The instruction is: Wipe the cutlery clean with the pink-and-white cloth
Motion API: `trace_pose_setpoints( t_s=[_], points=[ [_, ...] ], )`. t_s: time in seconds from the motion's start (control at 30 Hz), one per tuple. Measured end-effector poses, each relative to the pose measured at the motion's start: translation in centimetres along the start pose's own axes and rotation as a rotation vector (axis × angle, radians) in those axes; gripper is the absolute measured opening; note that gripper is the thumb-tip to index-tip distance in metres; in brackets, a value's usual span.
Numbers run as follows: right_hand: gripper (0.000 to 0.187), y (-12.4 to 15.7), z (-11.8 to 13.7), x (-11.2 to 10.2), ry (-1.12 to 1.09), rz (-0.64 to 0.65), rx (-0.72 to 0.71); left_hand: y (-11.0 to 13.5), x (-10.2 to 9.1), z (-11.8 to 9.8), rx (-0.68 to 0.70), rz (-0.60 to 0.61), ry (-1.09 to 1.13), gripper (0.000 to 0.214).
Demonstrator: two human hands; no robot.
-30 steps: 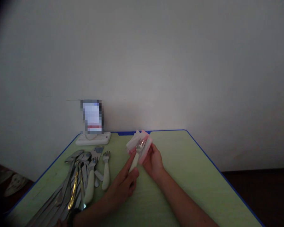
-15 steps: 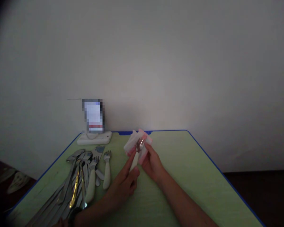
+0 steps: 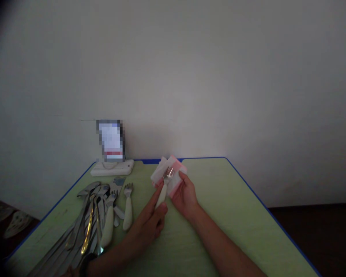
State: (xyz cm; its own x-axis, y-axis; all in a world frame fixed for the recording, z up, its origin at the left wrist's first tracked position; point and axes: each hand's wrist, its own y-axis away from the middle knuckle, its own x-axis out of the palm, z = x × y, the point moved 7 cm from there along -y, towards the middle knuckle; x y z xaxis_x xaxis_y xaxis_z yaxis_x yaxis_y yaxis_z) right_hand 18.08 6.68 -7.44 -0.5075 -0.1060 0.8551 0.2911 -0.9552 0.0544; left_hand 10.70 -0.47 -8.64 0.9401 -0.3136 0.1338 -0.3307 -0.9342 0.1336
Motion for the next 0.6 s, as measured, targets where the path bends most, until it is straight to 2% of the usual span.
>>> trace_pose_setpoints(
  t_s=[0.47,0.6],
  points=[
    [0.027,0.06,-0.28,-0.47,0.001,-0.055,0.035,-0.15,-0.13,0.42,0.004,0.003,0.005,0.067],
    [0.032,0.21,-0.17,-0.12,-0.01,-0.021,0.037,-0.2,0.11,0.42,0.009,0.028,0.031,0.067]
  ],
)
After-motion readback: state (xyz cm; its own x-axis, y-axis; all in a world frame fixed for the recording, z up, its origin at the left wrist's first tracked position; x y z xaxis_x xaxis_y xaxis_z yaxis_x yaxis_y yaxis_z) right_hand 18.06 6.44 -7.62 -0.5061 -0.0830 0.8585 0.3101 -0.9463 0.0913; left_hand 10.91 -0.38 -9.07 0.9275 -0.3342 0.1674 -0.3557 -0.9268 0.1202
